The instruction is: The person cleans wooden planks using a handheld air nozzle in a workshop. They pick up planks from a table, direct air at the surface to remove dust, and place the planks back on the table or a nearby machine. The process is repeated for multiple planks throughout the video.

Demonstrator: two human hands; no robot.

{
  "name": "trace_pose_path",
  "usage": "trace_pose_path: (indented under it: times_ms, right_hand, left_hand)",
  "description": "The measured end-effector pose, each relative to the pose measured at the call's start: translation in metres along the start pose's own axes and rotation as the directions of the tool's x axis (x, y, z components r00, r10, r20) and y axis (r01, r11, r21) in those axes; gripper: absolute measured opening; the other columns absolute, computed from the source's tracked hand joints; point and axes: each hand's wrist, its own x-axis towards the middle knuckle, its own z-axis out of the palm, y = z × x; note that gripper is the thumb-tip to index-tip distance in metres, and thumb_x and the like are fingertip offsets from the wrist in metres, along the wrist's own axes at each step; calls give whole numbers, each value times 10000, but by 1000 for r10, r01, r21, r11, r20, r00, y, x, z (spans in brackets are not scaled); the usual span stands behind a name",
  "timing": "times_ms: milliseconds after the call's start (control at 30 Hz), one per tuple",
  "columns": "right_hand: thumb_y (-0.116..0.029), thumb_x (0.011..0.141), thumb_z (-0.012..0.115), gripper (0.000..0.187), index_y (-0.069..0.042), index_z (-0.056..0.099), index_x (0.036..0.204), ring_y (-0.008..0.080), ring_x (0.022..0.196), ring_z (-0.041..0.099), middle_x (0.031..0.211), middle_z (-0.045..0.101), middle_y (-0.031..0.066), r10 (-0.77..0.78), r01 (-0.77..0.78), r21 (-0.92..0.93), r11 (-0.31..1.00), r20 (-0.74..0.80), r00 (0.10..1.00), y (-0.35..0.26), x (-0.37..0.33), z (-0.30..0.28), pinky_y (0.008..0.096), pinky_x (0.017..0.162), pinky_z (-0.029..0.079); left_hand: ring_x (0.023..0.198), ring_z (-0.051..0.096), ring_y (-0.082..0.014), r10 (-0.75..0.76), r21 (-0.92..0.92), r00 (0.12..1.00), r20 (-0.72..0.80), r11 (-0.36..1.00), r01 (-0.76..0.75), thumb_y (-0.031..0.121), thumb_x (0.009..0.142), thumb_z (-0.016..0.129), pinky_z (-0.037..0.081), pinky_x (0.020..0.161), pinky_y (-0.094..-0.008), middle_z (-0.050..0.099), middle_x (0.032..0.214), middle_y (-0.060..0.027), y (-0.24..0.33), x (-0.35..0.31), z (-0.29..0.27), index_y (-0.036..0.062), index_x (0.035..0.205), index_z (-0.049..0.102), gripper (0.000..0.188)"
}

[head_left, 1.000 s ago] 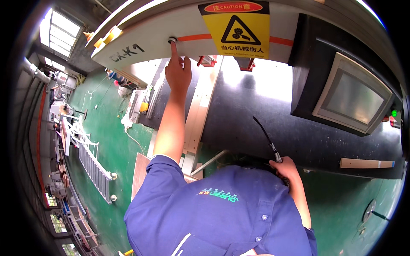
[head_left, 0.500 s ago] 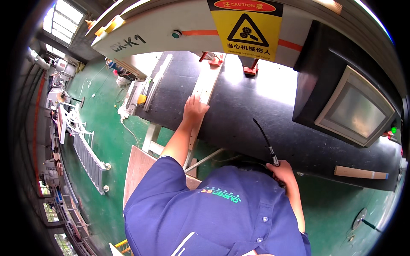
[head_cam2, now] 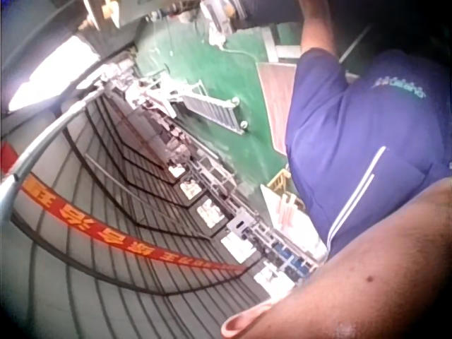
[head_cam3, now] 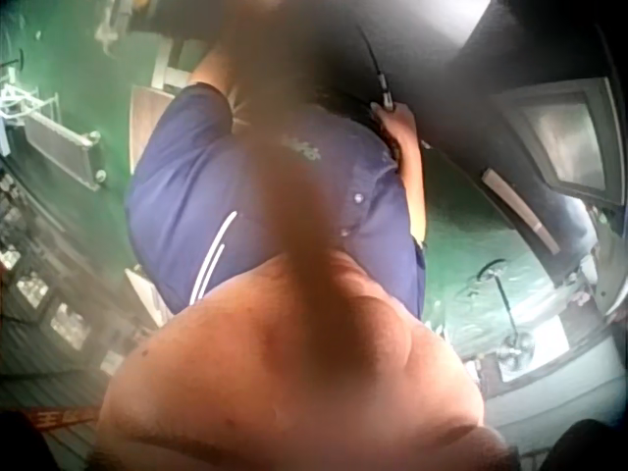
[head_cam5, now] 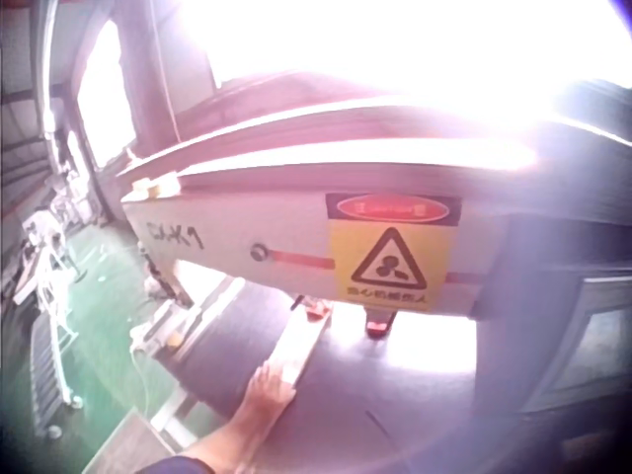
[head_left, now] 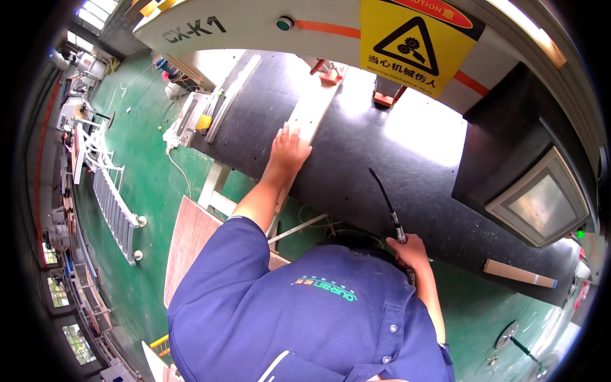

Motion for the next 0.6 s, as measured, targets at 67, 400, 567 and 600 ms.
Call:
trace_pose_path:
  times_ms: [67, 400, 567, 600]
  right_hand:
    - [-379, 872, 741, 437, 6, 624, 703, 191, 470, 616, 556, 618, 91, -12, 12, -13, 1000, -3, 1000, -3, 2, 2, 353, 493, 479]
    - [-406, 851, 743, 439, 10, 662, 738, 226, 508, 648, 575, 639, 104, -49, 48, -65, 997, -16, 999, 1, 10, 8, 372, 548, 504]
    - [-336, 897, 746, 392, -3, 600, 750, 154, 433, 565, 564, 596, 67, -19, 18, -29, 999, -28, 999, 1, 6, 7, 316, 428, 450]
    - [-338, 896, 747, 393, -3, 601, 749, 155, 434, 567, 564, 597, 67, -18, 17, -27, 999, -29, 999, 2, 6, 8, 316, 429, 451]
  left_hand:
    - [1360, 395, -485, -1, -6, 1000, 3, 1000, 1, 420, 906, 674, 343, 1140, -536, 342, 1532, -317, 0, 1, 1, 50, 1493, 392, 749]
    - [1329, 429, -461, 113, 116, 991, -74, 988, -104, 443, 918, 665, 387, 1106, -518, 375, 1505, -315, -5, -1, 6, 17, 1478, 409, 749]
    - [1324, 428, -478, 237, 240, 968, -85, 948, -211, 454, 921, 659, 381, 1109, -530, 372, 1509, -319, 1, 0, -2, 19, 1477, 421, 745]
    - [1325, 428, -481, 176, 192, 982, -68, 968, -160, 459, 922, 656, 380, 1110, -530, 371, 1509, -322, 0, 0, 0, 21, 1479, 421, 746]
